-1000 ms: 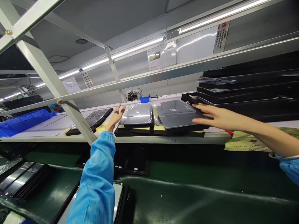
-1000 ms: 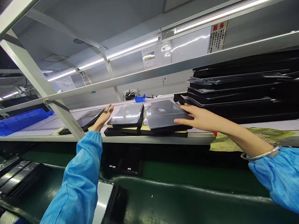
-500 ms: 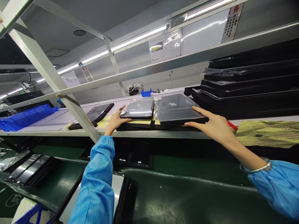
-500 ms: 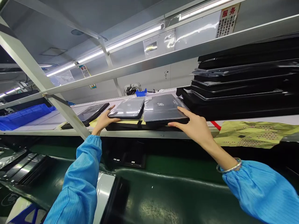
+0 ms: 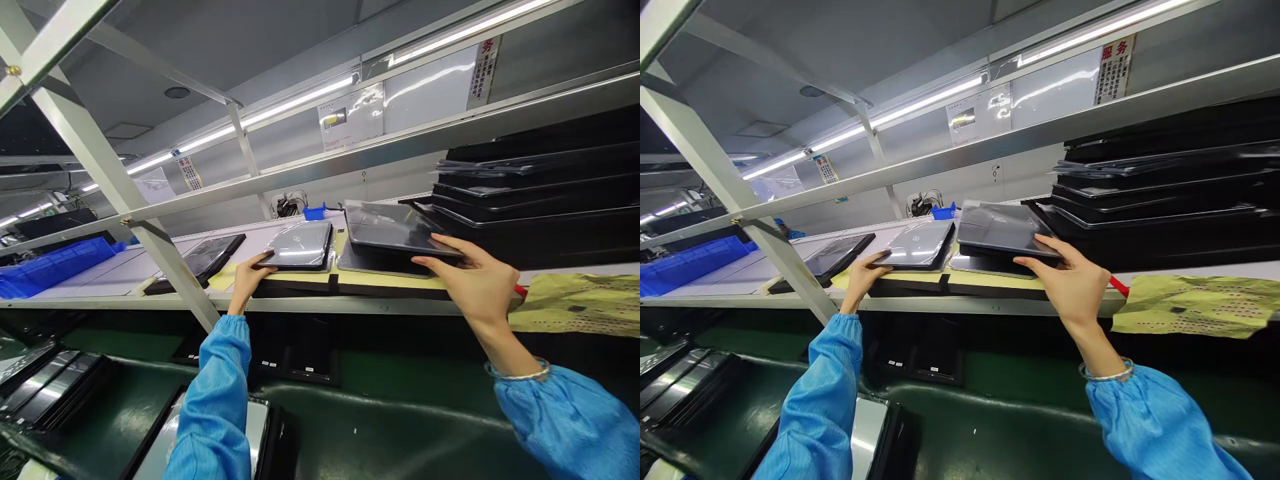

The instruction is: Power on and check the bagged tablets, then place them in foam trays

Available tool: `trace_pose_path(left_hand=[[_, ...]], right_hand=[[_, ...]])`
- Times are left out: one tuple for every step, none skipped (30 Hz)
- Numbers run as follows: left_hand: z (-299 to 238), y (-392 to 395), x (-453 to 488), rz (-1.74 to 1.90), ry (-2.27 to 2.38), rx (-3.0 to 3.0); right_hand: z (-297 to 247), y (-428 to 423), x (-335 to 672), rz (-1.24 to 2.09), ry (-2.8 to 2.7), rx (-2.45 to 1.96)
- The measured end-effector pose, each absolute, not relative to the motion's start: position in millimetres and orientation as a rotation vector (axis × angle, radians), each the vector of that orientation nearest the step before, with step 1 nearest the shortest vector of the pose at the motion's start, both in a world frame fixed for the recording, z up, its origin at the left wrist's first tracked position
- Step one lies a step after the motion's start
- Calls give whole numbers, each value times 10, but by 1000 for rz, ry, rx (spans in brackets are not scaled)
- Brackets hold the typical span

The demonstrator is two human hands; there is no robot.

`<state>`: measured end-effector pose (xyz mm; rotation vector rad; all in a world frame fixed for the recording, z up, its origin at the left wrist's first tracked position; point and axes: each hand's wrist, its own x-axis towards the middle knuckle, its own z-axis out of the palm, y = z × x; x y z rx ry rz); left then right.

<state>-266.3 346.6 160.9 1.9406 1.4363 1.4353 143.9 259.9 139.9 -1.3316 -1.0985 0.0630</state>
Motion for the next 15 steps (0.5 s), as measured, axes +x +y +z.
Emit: trace_pose_path(left_hand=[[1585,3463,-2654,1439,1441,1949],[1561,3458,-2644,1446,1444,1957],[1538,3449,-2637,1453,1444,1963],[1520,3436,-2634,1455,1440,1973],[1505,3421,-2638,1452,1436,1987],[1494,3402,-2652,1436,1426,2012],[1484,3383,-2677,1400,1405,2050],[1474,3366,-2713,1346,1375,2099],[1461,3353,-2759,1279,1350,2148],[1443,3347,-2810,1207,1345,2178],[1419,3348,-2864,1133,1366,2180],[1390,3356,-2915,1062,1416,2165],[1358,3370,-2961,1008,1486,2137],[1328,3387,-2997,969,1555,2108],[1304,3406,-3021,942,1605,2089]], right_hand=[[1385,2616,1408,38,-1100,-1350],[1370,2632,1372,12,-1121,-1371],[1352,2646,1334,-8,-1167,-1388],[1331,2656,1300,-27,-1221,-1404],[1306,2659,1273,-42,-1282,-1423],[1277,2653,1258,-60,-1330,-1441],[1246,2638,1257,-69,-1366,-1456],[1215,2613,1271,-57,-1391,-1468],[1187,2582,1299,-16,-1413,-1478],[1164,2549,1338,41,-1430,-1490],[1148,2518,1385,115,-1455,-1511],[1138,2495,1438,193,-1470,-1546],[1136,2484,1495,267,-1481,-1597],[1139,2487,1556,331,-1482,-1647],[1147,2505,1622,385,-1479,-1682]])
